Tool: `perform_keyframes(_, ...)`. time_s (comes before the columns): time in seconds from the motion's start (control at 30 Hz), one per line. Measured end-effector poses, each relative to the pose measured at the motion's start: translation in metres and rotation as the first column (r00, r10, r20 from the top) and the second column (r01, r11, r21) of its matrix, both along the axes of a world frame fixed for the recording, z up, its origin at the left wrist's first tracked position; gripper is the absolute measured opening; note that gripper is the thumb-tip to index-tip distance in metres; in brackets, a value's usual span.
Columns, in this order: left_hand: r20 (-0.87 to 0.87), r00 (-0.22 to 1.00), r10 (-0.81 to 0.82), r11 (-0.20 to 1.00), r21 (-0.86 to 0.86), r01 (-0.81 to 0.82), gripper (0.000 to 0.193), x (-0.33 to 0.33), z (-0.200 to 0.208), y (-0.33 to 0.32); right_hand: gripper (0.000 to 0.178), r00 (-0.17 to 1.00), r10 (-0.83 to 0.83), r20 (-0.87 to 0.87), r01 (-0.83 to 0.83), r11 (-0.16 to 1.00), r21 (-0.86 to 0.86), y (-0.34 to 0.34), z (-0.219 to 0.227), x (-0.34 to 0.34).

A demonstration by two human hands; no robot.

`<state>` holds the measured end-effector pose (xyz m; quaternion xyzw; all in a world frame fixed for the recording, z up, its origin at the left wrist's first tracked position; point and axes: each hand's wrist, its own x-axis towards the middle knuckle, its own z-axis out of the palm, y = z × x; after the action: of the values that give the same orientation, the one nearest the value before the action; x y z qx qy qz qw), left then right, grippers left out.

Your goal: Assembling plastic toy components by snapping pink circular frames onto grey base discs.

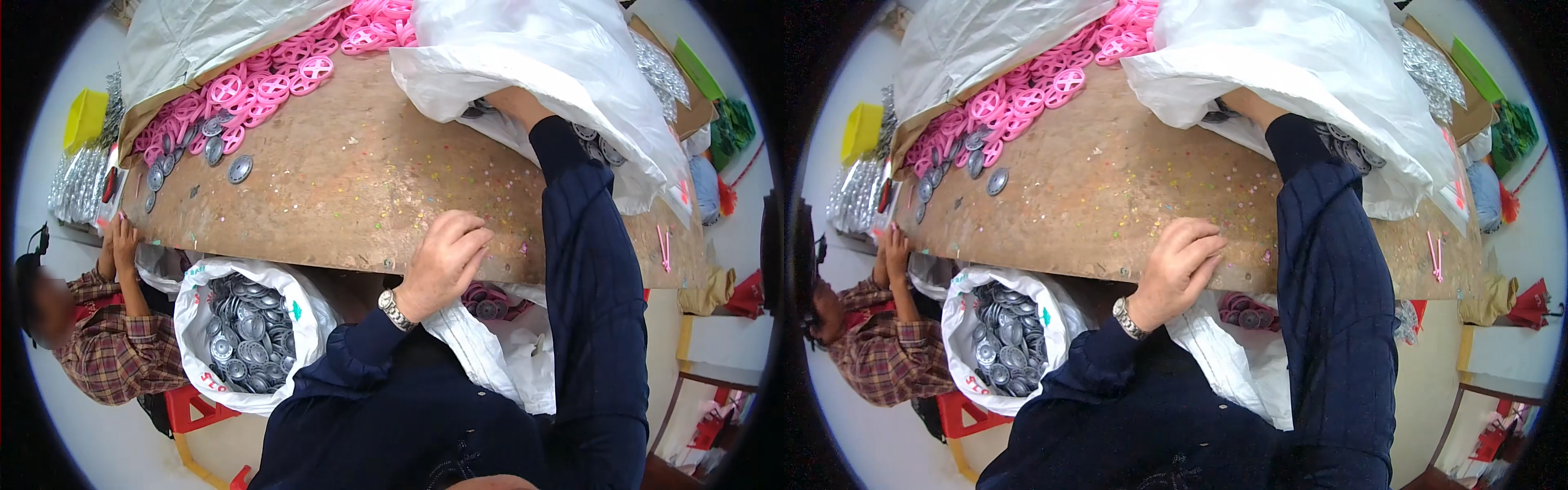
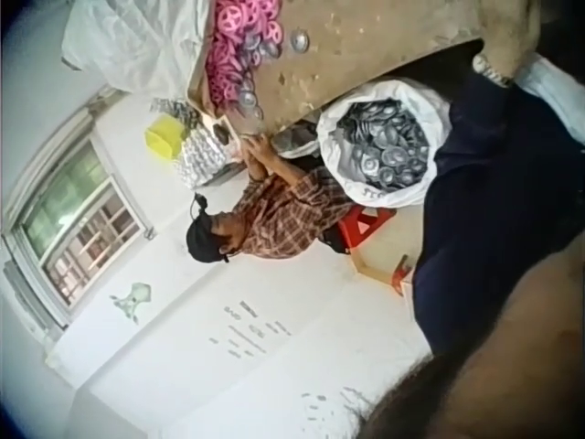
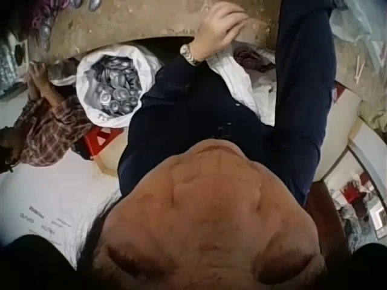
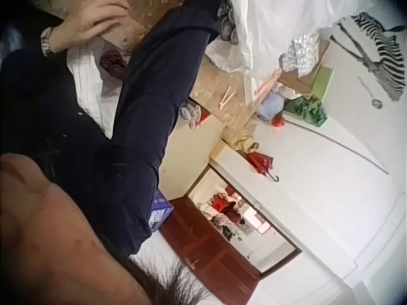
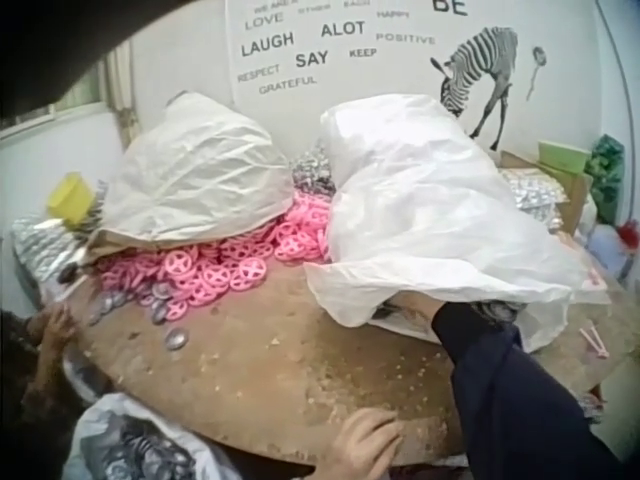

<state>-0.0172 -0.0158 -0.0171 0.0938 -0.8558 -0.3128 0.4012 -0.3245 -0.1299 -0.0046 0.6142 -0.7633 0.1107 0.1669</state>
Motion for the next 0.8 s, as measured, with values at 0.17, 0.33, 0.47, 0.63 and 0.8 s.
perform_keyframes(0.17, -0.015, 1.000, 0.007, 0.999, 0.049, -0.006, 0.022, 0.002, 0.000, -0.007, 0.046, 0.991, 0.128, 0.036, -0.118, 0.973, -0.198, -0.004, -0.022, -0.012)
perform_keyframes(0.33, -0.053, 0.999, 0.004, 0.983, 0.183, 0.006, 0.017, 0.011, 0.006, -0.012, 0.049, 0.977, -0.044, 0.210, 0.015, 0.990, 0.138, 0.039, 0.022, 0.023)
perform_keyframes(0.47, -0.021, 1.000, 0.014, 0.982, 0.190, -0.010, 0.019, 0.018, 0.007, -0.024, 0.043, 0.956, 0.018, 0.293, -0.013, 1.000, -0.019, 0.062, 0.021, 0.033)
perform_keyframes(0.63, -0.060, 0.990, 0.129, 0.980, 0.159, -0.118, 0.017, 0.023, 0.015, -0.043, 0.041, 0.971, 0.093, 0.222, -0.067, 0.990, -0.122, 0.091, 0.020, 0.035)
perform_keyframes(0.8, 0.017, 0.976, 0.218, 0.963, 0.158, -0.218, 0.018, 0.032, 0.016, -0.060, 0.048, 0.970, 0.115, 0.214, -0.092, 0.989, -0.117, 0.126, 0.017, 0.029)
